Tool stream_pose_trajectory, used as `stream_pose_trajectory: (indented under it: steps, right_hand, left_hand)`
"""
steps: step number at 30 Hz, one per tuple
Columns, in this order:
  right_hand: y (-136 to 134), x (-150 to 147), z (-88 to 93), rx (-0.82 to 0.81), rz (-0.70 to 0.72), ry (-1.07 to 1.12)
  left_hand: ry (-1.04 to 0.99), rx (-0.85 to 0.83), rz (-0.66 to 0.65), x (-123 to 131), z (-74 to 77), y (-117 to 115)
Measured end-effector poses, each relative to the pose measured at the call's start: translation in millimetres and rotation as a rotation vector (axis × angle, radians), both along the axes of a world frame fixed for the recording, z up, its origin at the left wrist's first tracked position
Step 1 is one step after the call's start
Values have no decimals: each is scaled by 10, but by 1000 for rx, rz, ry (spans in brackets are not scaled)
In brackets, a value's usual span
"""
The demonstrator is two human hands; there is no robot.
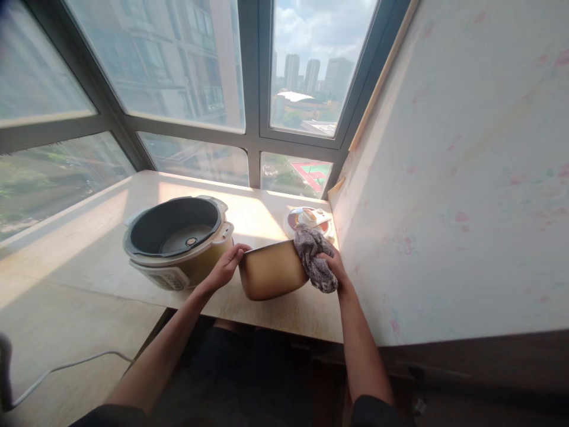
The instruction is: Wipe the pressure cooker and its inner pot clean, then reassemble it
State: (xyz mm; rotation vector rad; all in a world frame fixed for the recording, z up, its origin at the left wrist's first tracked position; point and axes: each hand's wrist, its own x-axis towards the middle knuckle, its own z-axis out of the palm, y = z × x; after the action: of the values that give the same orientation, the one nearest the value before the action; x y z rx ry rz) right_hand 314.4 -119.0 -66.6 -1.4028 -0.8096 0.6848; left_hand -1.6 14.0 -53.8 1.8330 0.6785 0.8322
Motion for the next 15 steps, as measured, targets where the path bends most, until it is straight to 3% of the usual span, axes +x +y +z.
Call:
stream_pose_trajectory:
  steps: [6, 11, 15]
  right_hand:
    - [-108, -270, 155, 7, -48, -59]
    - [-238, -489, 244, -5, -210, -141]
    - [-318, -722, 255, 30, -254, -231]
  left_hand:
    - [268, 241, 99, 215, 342, -240]
    - [592, 406, 96, 458, 676, -401]
    - [707, 584, 88, 664, 812, -501]
